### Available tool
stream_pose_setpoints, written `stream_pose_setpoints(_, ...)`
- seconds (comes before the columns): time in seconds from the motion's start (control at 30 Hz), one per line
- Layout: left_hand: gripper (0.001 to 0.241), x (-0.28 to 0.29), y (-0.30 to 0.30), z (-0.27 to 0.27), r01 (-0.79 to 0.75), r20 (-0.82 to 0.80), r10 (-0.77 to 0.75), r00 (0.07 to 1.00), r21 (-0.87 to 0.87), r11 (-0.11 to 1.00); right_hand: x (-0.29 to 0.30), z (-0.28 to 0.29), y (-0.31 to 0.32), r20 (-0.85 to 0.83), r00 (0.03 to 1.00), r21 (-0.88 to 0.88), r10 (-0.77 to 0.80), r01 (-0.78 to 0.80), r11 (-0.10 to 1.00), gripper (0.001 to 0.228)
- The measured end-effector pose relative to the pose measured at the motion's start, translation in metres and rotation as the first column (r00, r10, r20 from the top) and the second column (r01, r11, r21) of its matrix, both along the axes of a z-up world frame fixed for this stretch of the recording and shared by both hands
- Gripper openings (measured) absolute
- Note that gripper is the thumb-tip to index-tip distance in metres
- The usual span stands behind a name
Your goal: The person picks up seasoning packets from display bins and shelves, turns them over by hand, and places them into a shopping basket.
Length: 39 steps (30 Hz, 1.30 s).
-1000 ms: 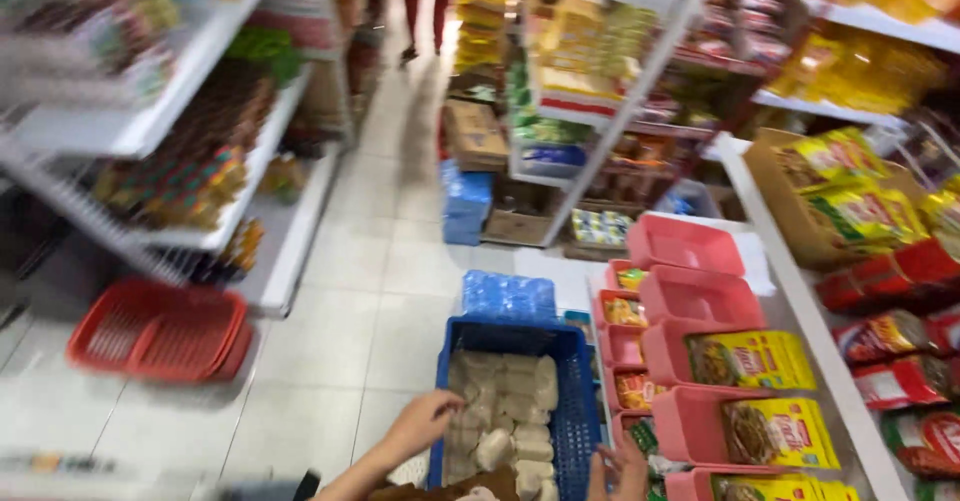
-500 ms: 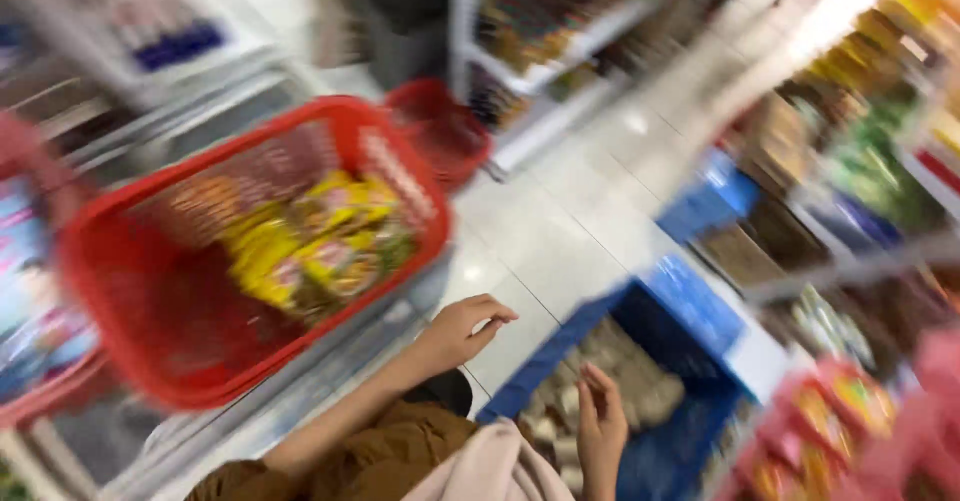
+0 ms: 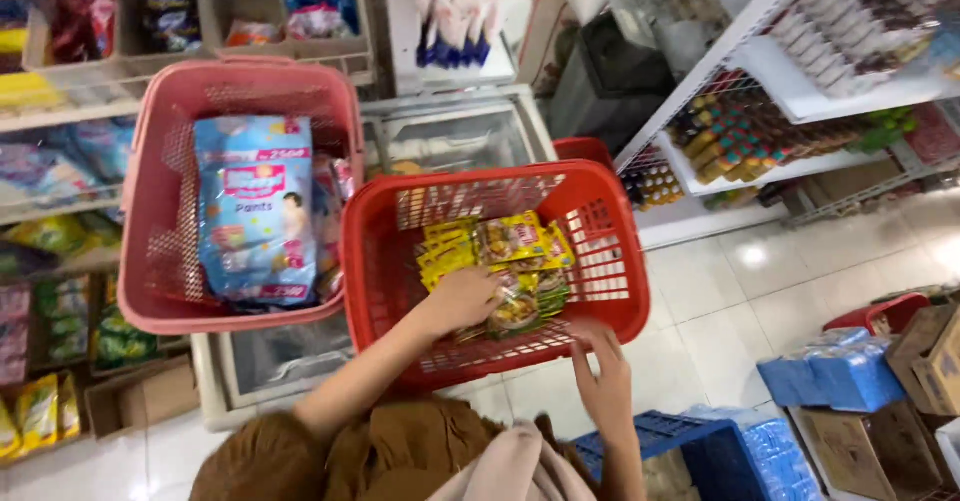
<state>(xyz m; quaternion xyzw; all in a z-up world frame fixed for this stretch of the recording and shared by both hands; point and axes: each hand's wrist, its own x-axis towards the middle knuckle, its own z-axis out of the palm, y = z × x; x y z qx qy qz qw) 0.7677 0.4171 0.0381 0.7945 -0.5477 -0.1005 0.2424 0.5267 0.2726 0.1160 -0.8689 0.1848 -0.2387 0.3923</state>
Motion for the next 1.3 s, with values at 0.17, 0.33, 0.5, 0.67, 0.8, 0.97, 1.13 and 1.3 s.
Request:
stream_pose_setpoints(0.17, 0.025, 0.017, -0.042, -0.061, 0.009, 0.020, -0.020, 1.000, 0.456, 0.890, 0.116, -0.094, -0.070, -0.567, 0.785, 0.043, 0.250, -0.274, 0.961, 0.048)
stream_pose_setpoints(0.33, 0.024, -0.017, -0.044, -0.097, 0.037, 0.028, -0.068, 0.997, 0.609, 0.792, 0.182, -0.209, -0.105, -0.977, 0.208, -0.014, 0.055, -0.315, 0.949, 0.063)
stream_pose_setpoints(0.5, 0.026, -0.003, -0.051, -0.077, -0.009, 0.021, 0.000, 1.000, 0.447, 0.894, 0.180, -0.216, -0.111, -0.951, 0.300, -0.151, -0.068, -0.265, 0.952, 0.064)
stream_pose_setpoints(0.67, 0.058, 0.001, -0.032, -0.020, -0.024, -0.053, 0.052, 0.997, 0.431, 0.902, 0.157, -0.159, -0.108, -0.771, 0.549, 0.196, 0.323, -0.278, 0.941, 0.029)
stream_pose_setpoints(0.8, 0.111, 0.011, -0.030, 0.018, -0.229, -0.136, 0.248, 0.959, 0.143, 0.963, 0.103, -0.067, -0.083, -0.506, 0.854, 0.292, 0.122, 0.036, 0.956, 0.028)
stream_pose_setpoints(0.97, 0.115, 0.002, -0.028, 0.057, -0.001, -0.530, -0.221, 0.819, -0.387, 0.922, 0.017, 0.001, -0.036, -0.027, 0.992, 0.725, -0.120, 0.102, 0.681, 0.022)
stream_pose_setpoints(1.13, 0.067, -0.073, -0.032, 0.095, 0.245, -0.819, -0.402, 0.411, -0.325, 0.913, -0.044, 0.003, -0.016, 0.129, 0.943, 0.760, -0.307, 0.106, 0.642, 0.017)
stream_pose_setpoints(1.3, 0.052, -0.143, -0.074, 0.066, 0.247, -0.900, -0.390, 0.194, -0.340, 0.907, -0.102, -0.014, -0.007, 0.138, 0.770, 0.738, -0.622, 0.339, 0.583, 0.020)
